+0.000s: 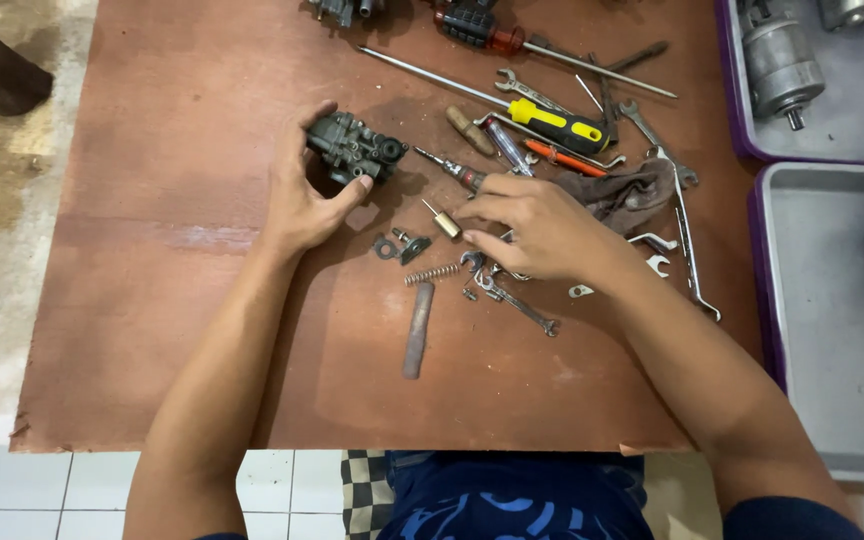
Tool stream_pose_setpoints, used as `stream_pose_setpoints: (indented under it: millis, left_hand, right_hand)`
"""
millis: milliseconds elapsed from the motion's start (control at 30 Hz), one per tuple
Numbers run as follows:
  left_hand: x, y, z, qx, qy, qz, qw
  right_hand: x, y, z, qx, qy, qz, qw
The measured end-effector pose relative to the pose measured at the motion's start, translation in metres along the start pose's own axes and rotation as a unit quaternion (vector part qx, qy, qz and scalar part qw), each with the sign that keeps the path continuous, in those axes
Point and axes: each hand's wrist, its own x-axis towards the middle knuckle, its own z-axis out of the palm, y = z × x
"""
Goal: The person assembles a carburetor on a workbench, inserting a spring and a brass-colored pin into the body. They then place a small metal plate and a screw into the assembly, using a screwdriver to tighten the screw. Various tools and carburetor parts are visible on the table.
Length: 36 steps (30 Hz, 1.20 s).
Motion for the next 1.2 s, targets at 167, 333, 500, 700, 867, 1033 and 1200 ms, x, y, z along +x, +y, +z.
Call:
stream_pose_setpoints:
  millis: [167, 333, 500, 700, 867, 1033, 1200]
  left_hand:
    - [0.004, 0.02, -0.006, -0.022, -0.03, -0.023, 0.999]
    - [0.003, 0.014, -0.012, -0.054, -0.053, -0.041, 0.996]
    - [0.0, -0.001, -0.014, -0.186, -0.052, -0.072, 0.979]
    - [0.001, -0.015, -0.014, -0.161, -0.001, -0.051, 0.986]
    - [-0.001, -0.021, -0.014, -0.155, 0.033, -0.061, 0.985]
    - [0.001, -0.016, -0.011, -0.132, 0.042, -0.066, 0.988]
    - [0.001, -0.005, -0.012, -0.133, 0.044, -0.085, 0.986]
  right_hand:
    - [0.013, 0.012, 0.014, -0.017, 0.011, -0.01, 1.0]
    - [0.029, 0.02, 0.021, 0.015, 0.039, 0.002, 0.999]
    - [0.052, 0.027, 0.034, 0.024, 0.109, -0.006, 0.994]
    - [0.062, 0.035, 0.041, 0.04, 0.113, 0.008, 0.993]
    - [0.046, 0.039, 0.03, 0.023, 0.066, 0.033, 0.997]
    - [0.039, 0.022, 0.022, 0.002, -0.034, 0.103, 0.994]
    - [0.042, 0.013, 0.027, -0.074, -0.105, 0.109, 0.986]
